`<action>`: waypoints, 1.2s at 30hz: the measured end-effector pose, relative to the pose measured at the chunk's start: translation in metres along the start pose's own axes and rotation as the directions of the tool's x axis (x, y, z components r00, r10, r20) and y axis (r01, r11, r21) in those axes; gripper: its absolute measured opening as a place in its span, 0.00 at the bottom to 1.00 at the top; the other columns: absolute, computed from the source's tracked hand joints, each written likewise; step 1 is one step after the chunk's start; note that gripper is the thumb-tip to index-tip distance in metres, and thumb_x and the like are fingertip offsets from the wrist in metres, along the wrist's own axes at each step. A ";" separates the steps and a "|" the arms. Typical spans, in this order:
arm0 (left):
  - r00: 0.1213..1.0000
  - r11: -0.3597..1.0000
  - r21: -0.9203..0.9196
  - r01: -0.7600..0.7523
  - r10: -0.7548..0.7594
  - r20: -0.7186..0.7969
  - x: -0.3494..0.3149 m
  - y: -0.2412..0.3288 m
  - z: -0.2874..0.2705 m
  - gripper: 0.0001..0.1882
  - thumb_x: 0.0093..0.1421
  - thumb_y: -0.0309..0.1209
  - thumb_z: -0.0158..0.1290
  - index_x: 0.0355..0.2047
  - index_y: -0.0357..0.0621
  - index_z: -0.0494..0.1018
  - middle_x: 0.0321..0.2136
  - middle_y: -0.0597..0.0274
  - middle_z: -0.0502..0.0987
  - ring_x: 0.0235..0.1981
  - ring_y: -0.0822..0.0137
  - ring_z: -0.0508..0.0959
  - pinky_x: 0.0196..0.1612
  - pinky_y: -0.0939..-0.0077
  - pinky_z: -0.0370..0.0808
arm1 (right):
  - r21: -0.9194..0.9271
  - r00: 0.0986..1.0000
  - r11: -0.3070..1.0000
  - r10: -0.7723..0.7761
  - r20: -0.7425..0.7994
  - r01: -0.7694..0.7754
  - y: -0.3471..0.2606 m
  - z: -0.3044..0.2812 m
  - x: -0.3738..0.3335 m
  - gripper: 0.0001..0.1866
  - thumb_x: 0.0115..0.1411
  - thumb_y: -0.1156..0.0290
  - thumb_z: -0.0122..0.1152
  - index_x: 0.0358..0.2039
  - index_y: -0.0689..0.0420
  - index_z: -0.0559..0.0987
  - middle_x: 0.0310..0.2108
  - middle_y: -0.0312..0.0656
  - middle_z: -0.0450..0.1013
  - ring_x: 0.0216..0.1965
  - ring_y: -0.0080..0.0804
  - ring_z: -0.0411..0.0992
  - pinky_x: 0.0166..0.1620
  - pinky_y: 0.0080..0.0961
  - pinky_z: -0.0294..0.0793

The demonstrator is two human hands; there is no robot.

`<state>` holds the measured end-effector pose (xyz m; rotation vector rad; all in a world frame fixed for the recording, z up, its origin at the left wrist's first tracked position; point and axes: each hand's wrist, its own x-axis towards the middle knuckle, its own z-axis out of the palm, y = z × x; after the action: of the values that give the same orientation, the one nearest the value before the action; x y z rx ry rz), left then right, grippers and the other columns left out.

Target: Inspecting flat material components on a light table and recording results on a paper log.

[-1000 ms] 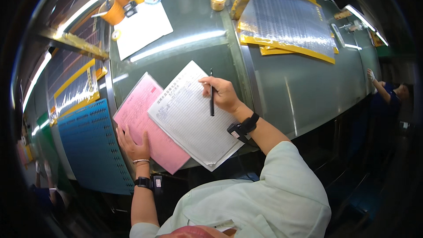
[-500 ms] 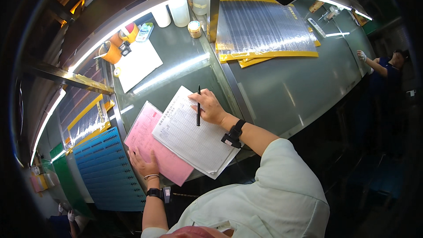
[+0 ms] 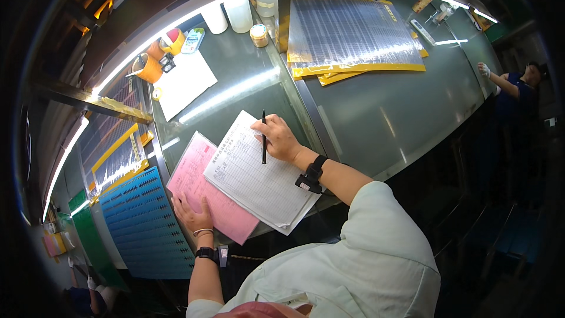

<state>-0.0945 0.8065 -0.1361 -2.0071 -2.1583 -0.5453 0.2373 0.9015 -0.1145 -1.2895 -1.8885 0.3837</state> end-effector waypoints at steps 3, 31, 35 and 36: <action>1.000 1.000 0.008 -0.002 0.002 -0.001 0.000 0.000 0.000 0.36 0.50 0.49 0.55 0.55 0.44 0.61 0.59 0.50 0.57 0.60 0.51 0.55 0.60 0.53 0.52 | 0.015 1.000 1.000 -0.001 -0.005 0.001 -0.001 0.001 0.000 0.14 0.51 0.74 0.57 0.40 0.56 0.72 0.32 0.45 0.69 0.42 0.43 0.63 0.46 0.35 0.63; 0.999 0.994 -0.100 0.043 -0.043 0.002 0.002 -0.008 0.000 0.34 0.48 0.47 0.57 0.52 0.42 0.63 0.58 0.46 0.58 0.59 0.48 0.56 0.59 0.52 0.51 | 0.457 0.926 0.818 0.227 0.300 -0.349 -0.048 0.015 -0.026 0.06 0.56 0.76 0.56 0.33 0.64 0.75 0.26 0.40 0.73 0.27 0.24 0.70 0.33 0.18 0.69; 0.999 0.993 -0.103 0.052 -0.052 0.004 0.002 -0.006 0.001 0.34 0.48 0.47 0.57 0.52 0.42 0.63 0.58 0.47 0.58 0.59 0.48 0.56 0.59 0.52 0.52 | 0.477 0.900 0.763 0.369 0.234 -0.437 -0.022 0.022 -0.024 0.04 0.55 0.78 0.56 0.32 0.64 0.75 0.24 0.36 0.73 0.23 0.16 0.68 0.27 0.13 0.67; 0.999 0.993 -0.109 0.054 -0.054 0.004 0.002 -0.006 0.000 0.34 0.48 0.47 0.57 0.52 0.42 0.63 0.58 0.47 0.58 0.59 0.48 0.56 0.59 0.52 0.52 | 0.473 0.897 0.762 0.372 0.239 -0.442 -0.019 0.021 -0.022 0.04 0.55 0.78 0.56 0.32 0.64 0.75 0.24 0.36 0.73 0.23 0.16 0.68 0.27 0.13 0.67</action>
<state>-0.1005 0.8086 -0.1362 -2.0075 -2.2357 -0.6837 0.2126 0.8773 -0.1254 -1.3046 -1.4327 1.1539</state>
